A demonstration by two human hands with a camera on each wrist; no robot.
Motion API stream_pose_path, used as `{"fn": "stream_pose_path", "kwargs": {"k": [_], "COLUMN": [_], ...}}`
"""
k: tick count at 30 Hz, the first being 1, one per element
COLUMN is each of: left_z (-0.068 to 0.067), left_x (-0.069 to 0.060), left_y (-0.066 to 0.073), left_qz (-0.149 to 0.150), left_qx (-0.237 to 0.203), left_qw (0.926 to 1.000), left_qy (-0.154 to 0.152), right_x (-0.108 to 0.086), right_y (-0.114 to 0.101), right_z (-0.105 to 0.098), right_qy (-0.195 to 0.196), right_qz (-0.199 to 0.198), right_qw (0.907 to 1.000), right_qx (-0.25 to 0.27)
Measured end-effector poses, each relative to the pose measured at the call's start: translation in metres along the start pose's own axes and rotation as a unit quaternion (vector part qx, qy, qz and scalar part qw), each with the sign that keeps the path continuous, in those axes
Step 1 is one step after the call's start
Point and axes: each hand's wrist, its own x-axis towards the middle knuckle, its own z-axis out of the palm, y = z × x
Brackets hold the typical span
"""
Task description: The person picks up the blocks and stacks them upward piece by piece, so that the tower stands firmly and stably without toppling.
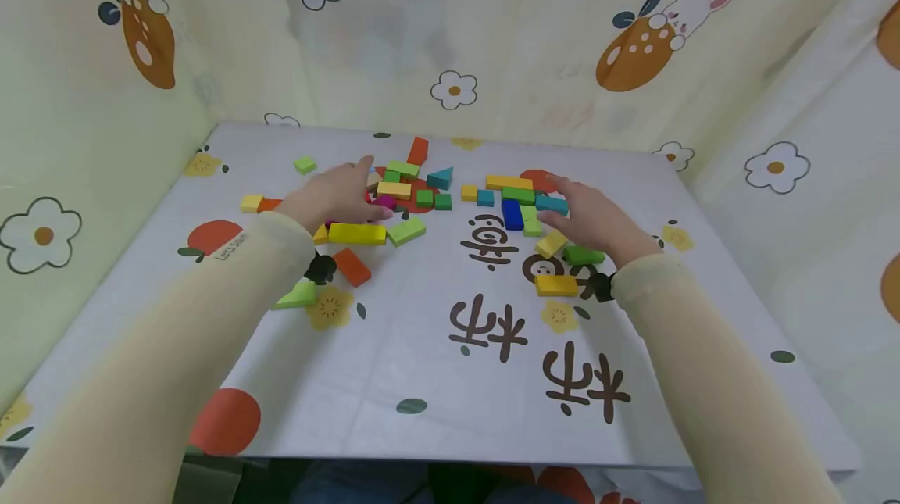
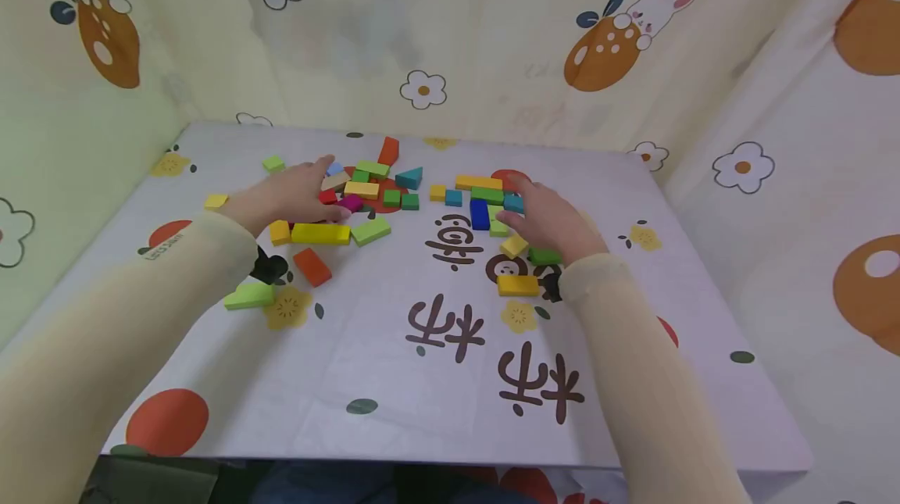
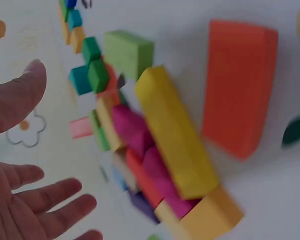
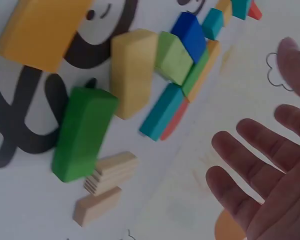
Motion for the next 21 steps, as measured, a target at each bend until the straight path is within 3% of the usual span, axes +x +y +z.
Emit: {"fn": "stream_pose_path", "kwargs": {"k": [3, 6, 13, 21], "left_z": [0.017, 0.032, 0.055, 0.062], "left_x": [0.009, 0.018, 0.032, 0.041], "left_y": [0.001, 0.004, 0.014, 0.024], "left_qz": [0.010, 0.019, 0.007, 0.043], "left_qx": [-0.051, -0.062, -0.022, 0.034], "left_qw": [0.9985, 0.9978, 0.9988, 0.9978], "left_qy": [-0.014, -0.016, -0.044, -0.038], "right_x": [0.005, 0.009, 0.014, 0.019], "right_y": [0.004, 0.011, 0.027, 0.022], "right_z": [0.012, 0.025, 0.047, 0.052], "right_qy": [-0.015, -0.029, -0.080, -0.085], "right_qz": [-0.006, -0.008, 0.007, -0.002], "right_qw": [0.9998, 0.9994, 0.9968, 0.9964], "right_qx": [-0.009, -0.019, 0.005, -0.001]}}
